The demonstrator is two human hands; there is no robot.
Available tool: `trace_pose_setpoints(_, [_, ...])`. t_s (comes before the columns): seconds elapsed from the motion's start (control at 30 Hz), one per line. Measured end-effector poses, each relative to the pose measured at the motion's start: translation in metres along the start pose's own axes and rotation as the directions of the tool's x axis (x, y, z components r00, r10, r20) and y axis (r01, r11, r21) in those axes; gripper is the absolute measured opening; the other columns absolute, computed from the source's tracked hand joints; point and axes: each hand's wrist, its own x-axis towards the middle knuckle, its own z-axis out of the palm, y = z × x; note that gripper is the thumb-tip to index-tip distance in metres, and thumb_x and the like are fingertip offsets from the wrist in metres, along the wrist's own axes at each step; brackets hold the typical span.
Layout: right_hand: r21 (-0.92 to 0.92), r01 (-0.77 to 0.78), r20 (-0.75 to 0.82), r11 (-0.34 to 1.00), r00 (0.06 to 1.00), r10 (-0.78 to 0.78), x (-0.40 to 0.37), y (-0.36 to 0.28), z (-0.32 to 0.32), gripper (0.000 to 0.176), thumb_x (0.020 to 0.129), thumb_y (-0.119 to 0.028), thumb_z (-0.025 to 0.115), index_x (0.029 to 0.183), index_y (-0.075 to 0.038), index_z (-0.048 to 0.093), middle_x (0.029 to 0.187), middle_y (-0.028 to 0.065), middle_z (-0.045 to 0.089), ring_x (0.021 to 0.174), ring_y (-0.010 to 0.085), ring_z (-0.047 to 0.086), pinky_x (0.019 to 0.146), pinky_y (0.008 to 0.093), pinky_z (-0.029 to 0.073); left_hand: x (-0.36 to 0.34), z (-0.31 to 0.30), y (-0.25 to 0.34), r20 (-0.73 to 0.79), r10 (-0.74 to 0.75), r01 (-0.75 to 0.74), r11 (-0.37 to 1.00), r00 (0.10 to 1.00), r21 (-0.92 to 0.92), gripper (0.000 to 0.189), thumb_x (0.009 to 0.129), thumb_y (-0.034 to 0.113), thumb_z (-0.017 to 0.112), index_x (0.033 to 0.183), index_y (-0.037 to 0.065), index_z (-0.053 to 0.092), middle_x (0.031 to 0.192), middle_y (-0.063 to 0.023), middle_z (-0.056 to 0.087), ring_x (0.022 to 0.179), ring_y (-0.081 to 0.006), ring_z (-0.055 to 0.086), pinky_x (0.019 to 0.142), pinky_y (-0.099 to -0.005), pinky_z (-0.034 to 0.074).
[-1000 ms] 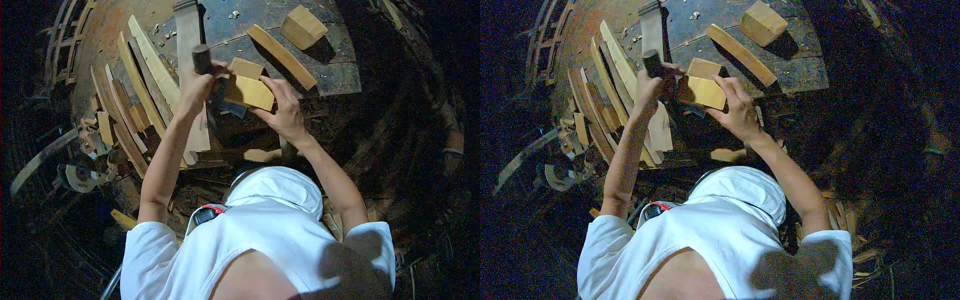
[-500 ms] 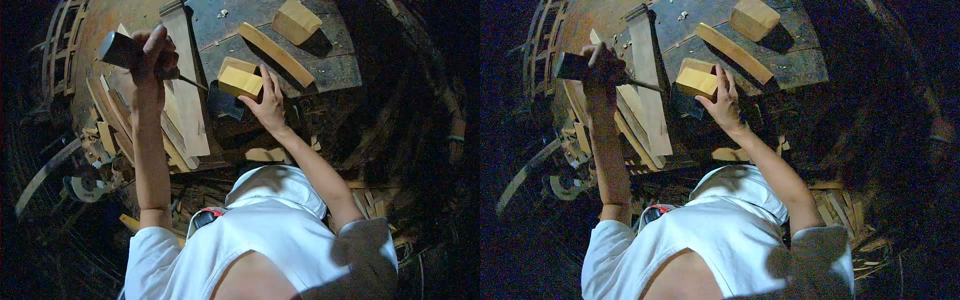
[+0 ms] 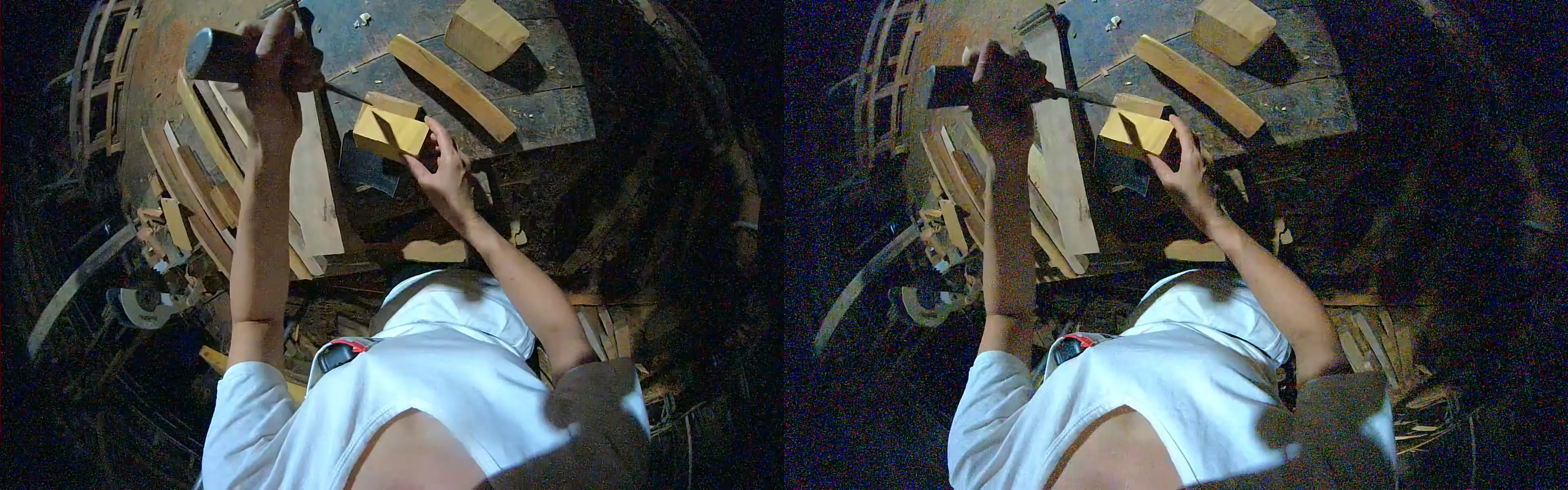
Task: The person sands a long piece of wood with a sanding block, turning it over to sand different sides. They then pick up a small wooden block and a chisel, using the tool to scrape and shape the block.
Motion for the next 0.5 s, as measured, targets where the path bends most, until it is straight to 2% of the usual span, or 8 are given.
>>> trace_pose_setpoints(0.07, [-0.004, 0.166, -0.037, 0.986, 0.985, -0.166, 0.006, 0.005, 0.002, 0.065, 0.078, -0.023, 0.074, 0.133, -0.008, 0.042, 0.109, 0.0165, 0.059, 0.099, 0.0276, 0.06, 0.084, 0.0371, 0.049, 0.003, 0.004, -0.004, -0.023, 0.035, -0.034, 0.998, 0.999, 0.054, 0.02, 0.087, 0.021, 0.065, 0.079, 0.006, 0.055, 0.062, -0.0016, 0.051, 0.048, -0.0101, 0.05, 0.041, -0.0234, 0.036])
trace_pose_setpoints(0.1, [-0.004, 0.164, -0.036, 0.987, 0.986, -0.164, 0.005, 0.001, 0.002, 0.065, 0.078, -0.023, 0.074, 0.133, -0.008, 0.042, 0.109, 0.0165, 0.059, 0.099, 0.0276, 0.06, 0.084, 0.0371, 0.049, 0.005, 0.006, -0.007, 0.001, 0.045, -0.045, 0.999, 0.999, 0.017, 0.02, 0.087, 0.02, 0.065, 0.078, 0.006, 0.055, 0.061, -0.0016, 0.051, 0.047, -0.01, 0.049, 0.04, -0.023, 0.036])
trace_pose_setpoints(0.17, [0.147, -0.124, 0.049, 0.981, 0.992, 0.118, 0.002, -0.014, 0.0, 0.065, 0.078, -0.024, 0.074, 0.132, -0.008, 0.043, 0.111, 0.0153, 0.059, 0.101, 0.0257, 0.059, 0.084, 0.0369, 0.049, 0.005, 0.008, -0.009, 0.008, 0.057, -0.057, 0.998, 0.998, 0.008, 0.02, 0.085, 0.017, 0.067, 0.075, 0.006, 0.055, 0.06, -0.0016, 0.052, 0.046, -0.0094, 0.049, 0.04, -0.0226, 0.036])
trace_pose_setpoints(0.2, [0.146, -0.125, 0.048, 0.981, 0.992, 0.12, 0.003, -0.021, -0.003, 0.065, 0.078, -0.024, 0.074, 0.132, -0.008, 0.043, 0.111, 0.0153, 0.059, 0.101, 0.0257, 0.059, 0.084, 0.0369, 0.049, 0.005, 0.004, -0.012, 0.009, 0.055, -0.055, 0.998, 0.998, 0.007, 0.02, 0.085, 0.017, 0.067, 0.075, 0.006, 0.055, 0.06, -0.0016, 0.052, 0.046, -0.0094, 0.049, 0.04, -0.0226, 0.036])
trace_pose_setpoints(0.27, [0.103, -0.076, 0.025, 0.992, 0.997, 0.074, 0.004, -0.031, -0.007, 0.061, 0.079, -0.03, 0.073, 0.129, -0.008, 0.045, 0.112, 0.0146, 0.059, 0.102, 0.0243, 0.058, 0.084, 0.0366, 0.048, 0.004, -0.001, -0.015, 0.116, 0.028, -0.046, 0.987, 0.993, 0.153, 0.013, 0.093, 0.015, 0.056, 0.085, 0.014, 0.045, 0.067, -0.0026, 0.05, 0.053, -0.0125, 0.05, 0.049, -0.0273, 0.044])
trace_pose_setpoints(0.3, [0.102, -0.079, 0.024, 0.992, 0.997, 0.076, 0.004, -0.029, -0.007, 0.061, 0.079, -0.03, 0.073, 0.129, -0.008, 0.045, 0.112, 0.0146, 0.059, 0.102, 0.0243, 0.058, 0.084, 0.0366, 0.048, 0.003, 0.0, -0.017, 0.116, 0.025, -0.043, 0.987, 0.993, 0.152, 0.013, 0.093, 0.015, 0.056, 0.085, 0.014, 0.045, 0.067, -0.0026, 0.05, 0.053, -0.0125, 0.05, 0.049, -0.0273, 0.044])
trace_pose_setpoints(0.37, [0.164, -0.081, 0.069, 0.983, 0.995, 0.071, 0.005, -0.028, -0.007, 0.059, 0.081, -0.035, 0.07, 0.127, -0.008, 0.046, 0.114, 0.0135, 0.059, 0.102, 0.0236, 0.058, 0.087, 0.036, 0.046, 0.0, 0.005, -0.019, 0.022, 0.04, -0.045, 0.967, 0.999, 0.25, 0.019, 0.091, 0.014, 0.059, 0.081, 0.014, 0.042, 0.066, -0.0019, 0.049, 0.051, -0.0104, 0.048, 0.046, -0.0256, 0.042])
trace_pose_setpoints(0.5, [0.18, -0.086, 0.09, 0.98, 0.993, 0.071, 0.005, -0.034, -0.012, 0.058, 0.081, -0.039, 0.069, 0.125, -0.008, 0.047, 0.116, 0.0131, 0.059, 0.104, 0.0236, 0.058, 0.09, 0.0364, 0.044, 0.0, 0.003, -0.021, 0.078, 0.014, -0.033, 0.97, 0.997, 0.242, 0.022, 0.09, 0.013, 0.059, 0.079, 0.015, 0.04, 0.065, -0.001, 0.049, 0.049, -0.0094, 0.047, 0.044, -0.0256, 0.04])
